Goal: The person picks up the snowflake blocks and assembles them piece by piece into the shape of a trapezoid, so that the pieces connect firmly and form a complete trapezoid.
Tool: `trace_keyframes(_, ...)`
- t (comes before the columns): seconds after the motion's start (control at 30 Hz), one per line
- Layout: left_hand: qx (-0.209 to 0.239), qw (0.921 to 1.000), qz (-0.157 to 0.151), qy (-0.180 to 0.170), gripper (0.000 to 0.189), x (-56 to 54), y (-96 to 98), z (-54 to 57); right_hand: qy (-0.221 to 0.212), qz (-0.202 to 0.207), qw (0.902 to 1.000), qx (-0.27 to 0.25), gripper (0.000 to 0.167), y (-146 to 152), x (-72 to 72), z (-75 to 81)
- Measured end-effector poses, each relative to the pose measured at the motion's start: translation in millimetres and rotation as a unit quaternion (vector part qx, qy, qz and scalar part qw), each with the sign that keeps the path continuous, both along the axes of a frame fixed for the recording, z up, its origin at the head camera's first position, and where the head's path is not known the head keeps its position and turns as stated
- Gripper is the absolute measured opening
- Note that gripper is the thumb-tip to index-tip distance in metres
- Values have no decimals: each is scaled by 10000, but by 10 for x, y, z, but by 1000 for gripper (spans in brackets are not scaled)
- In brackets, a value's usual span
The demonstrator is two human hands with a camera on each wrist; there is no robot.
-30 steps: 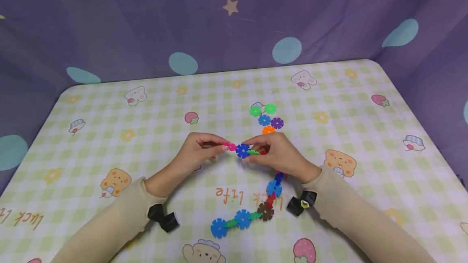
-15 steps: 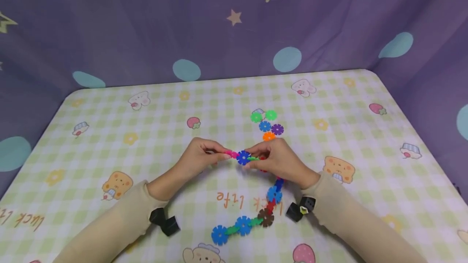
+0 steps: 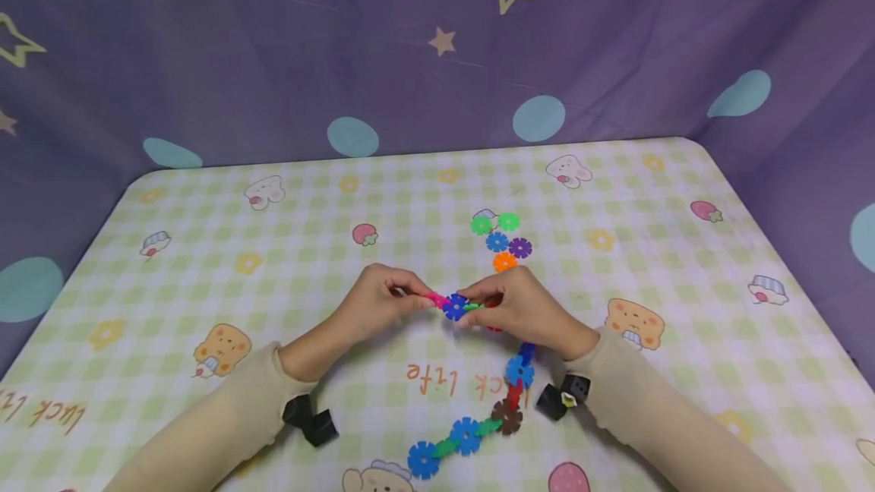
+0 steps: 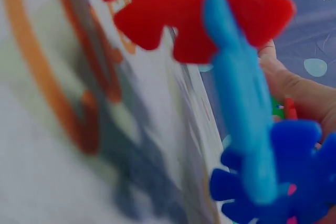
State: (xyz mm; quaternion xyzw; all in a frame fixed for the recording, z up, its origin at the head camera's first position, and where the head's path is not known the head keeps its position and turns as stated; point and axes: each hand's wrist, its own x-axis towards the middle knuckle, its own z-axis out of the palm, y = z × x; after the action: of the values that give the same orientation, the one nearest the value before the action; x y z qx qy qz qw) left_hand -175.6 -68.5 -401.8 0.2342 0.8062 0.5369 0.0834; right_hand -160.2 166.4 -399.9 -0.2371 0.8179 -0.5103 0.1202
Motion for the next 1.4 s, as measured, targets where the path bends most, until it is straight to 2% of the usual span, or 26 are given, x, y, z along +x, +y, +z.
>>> trace_keyframes(0.1, -14, 10000, 9, 68, 5, -4, 8, 0, 84, 2, 10000, -51, 29, 7, -3, -5)
trace_keyframes(0.17, 31, 10000, 3, -25, 5, -15, 8, -9, 75, -22, 10000, -32, 28, 11, -11, -6)
trace_keyframes(0.27, 144, 9988, -179, -438, 6, -48, -3, -26, -25, 20, 10000, 54, 26, 24, -32, -13)
trace_keyframes(0.37, 182, 9929, -591, -1017, 15, -119, -29, -35, -120, 173, 9996, 185, 27, 40, -63, -29)
trace_keyframes(0.43, 135, 9870, -885, -1331, 25, -194, -52, -30, -131, 262, 9992, 280, 28, 56, -82, -40)
trace_keyframes(0.53, 90, 9816, -1043, -1596, 38, -347, -48, -14, -54, 294, 9988, 378, 30, 87, -112, -61)
trace_keyframes(0.67, 8, 9788, -648, -1946, 39, -558, 89, 31, 57, 217, 9989, 413, 33, 135, -139, -82)
trace_keyframes(0.77, -245, 9770, -310, -2095, 38, -699, 248, 62, 117, 239, 9989, 376, 35, 162, -148, -84)
trace_keyframes(0.87, -561, 9786, -90, -1979, 38, -834, 396, 67, 151, 355, 9988, 293, 37, 177, -155, -80)
trace_keyframes(1.03, -1306, 9839, -96, -1219, 39, -989, 579, 58, 231, 752, 9967, 206, 38, 197, -175, -94)
trace_keyframes(1.17, -1800, 9812, -164, -672, 45, -1046, 684, 69, 396, 941, 9942, 333, 39, 206, -183, -95)
trace_keyframes(1.4, -2239, 9743, -192, -128, 48, -1094, 775, 39, 597, 966, 9925, 444, 34, 198, -180, -68)
